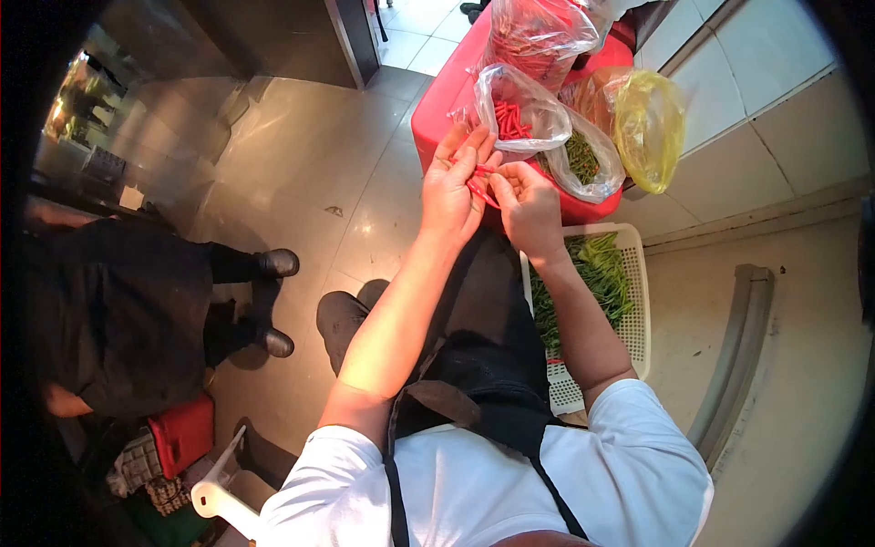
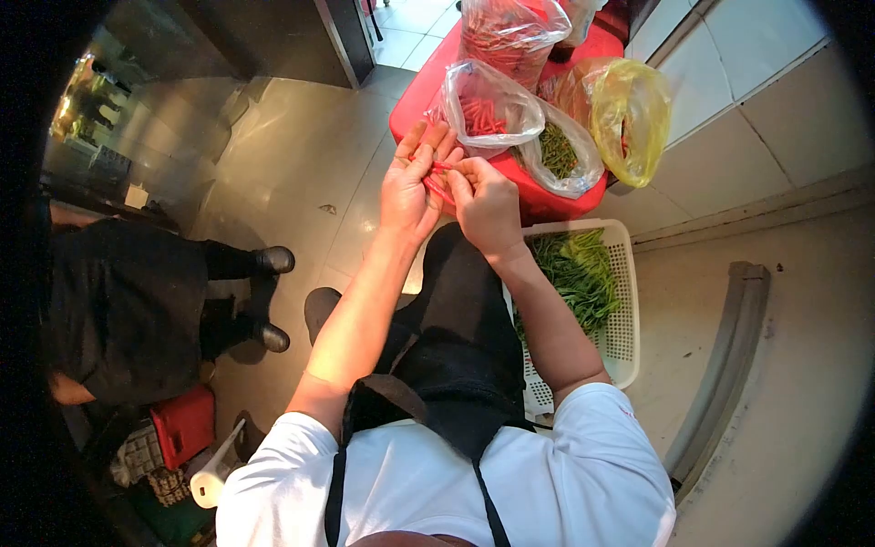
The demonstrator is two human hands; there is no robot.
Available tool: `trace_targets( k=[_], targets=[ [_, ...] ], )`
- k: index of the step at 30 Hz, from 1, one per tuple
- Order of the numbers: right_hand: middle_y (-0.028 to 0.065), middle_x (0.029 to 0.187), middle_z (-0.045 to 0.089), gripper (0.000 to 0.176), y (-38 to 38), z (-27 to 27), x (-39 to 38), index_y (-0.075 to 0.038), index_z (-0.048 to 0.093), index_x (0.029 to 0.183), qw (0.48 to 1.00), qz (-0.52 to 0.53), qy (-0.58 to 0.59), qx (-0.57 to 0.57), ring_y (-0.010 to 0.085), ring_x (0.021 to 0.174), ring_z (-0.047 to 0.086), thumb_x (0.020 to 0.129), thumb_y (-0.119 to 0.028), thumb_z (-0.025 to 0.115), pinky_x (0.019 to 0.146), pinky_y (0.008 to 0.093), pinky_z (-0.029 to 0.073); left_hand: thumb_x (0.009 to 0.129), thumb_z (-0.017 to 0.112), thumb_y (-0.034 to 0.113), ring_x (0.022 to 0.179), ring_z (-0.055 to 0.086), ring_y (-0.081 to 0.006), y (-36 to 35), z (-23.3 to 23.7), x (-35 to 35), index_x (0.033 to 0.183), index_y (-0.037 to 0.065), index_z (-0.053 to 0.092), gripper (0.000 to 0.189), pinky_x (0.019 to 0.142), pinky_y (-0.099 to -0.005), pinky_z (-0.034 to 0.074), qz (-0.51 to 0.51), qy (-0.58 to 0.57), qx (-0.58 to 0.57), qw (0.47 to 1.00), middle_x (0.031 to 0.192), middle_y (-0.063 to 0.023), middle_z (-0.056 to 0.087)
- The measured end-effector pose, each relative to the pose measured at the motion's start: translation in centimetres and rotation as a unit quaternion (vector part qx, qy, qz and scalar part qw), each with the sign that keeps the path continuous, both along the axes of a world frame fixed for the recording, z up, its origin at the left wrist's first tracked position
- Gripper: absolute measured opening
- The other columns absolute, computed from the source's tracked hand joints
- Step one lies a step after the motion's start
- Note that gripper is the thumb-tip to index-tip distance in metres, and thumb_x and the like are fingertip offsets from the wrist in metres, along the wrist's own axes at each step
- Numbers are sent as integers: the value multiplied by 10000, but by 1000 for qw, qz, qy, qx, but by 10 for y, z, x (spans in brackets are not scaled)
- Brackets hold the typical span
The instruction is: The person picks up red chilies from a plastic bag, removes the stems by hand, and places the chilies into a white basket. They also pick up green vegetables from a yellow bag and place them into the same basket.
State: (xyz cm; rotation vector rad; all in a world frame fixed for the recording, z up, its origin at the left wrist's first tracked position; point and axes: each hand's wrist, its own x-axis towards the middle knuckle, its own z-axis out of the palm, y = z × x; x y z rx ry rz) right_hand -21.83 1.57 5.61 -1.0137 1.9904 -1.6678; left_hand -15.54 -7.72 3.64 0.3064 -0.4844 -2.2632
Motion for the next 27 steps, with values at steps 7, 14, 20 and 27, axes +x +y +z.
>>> trace_targets(
  k=[7, 14, 20, 27],
  targets=[
    [100, 807, 684, 160, 2, -13, 5, 60, 634, 973, 999, 21, 31, 30, 120, 730, 654, 906, -82, 606, 665, 255, 520, 987, 441, 46, 1204, 529, -285, 5, -11, 9, 1334, 58, 389, 351, 999, -411, 468, 30, -30, -47, 998, 1298, -196, 527],
    [90, 789, 647, 140, -2, -30, 11, 42, 612, 930, 996, 30, -46, -67, 121, 712, 616, 921, -90, 568, 639, 268, 490, 1001, 422, 83, 1245, 497, -310, 14, -14, 11, 1338, 47, 369, 343, 1002, -413, 463, 17, 3, -13, 1000, 1317, -224, 503],
    [22, 789, 569, 147, 11, -9, 2, 4, 602, 912, 988, 59, -124, -75, 73, 738, 514, 950, -122, 536, 665, 227, 443, 1002, 425, 106, 1240, 496, -338, 4, -21, 16, 1290, 35, 385, 299, 1029, -501, 434, 5, -7, 72, 997, 1318, -224, 498],
    [188, 978, 653, 188, 36, -11, -113, -15, 649, 1017, 913, -196, 349, 77, 367, 878, 610, 898, -150, 593, 784, 400, 478, 1008, 419, 233, 1208, 520, -340, -1, -19, 20, 1241, 44, 465, 303, 1006, -554, 440, -124, 103, 117, 980, 1278, -201, 536]
  ],
)
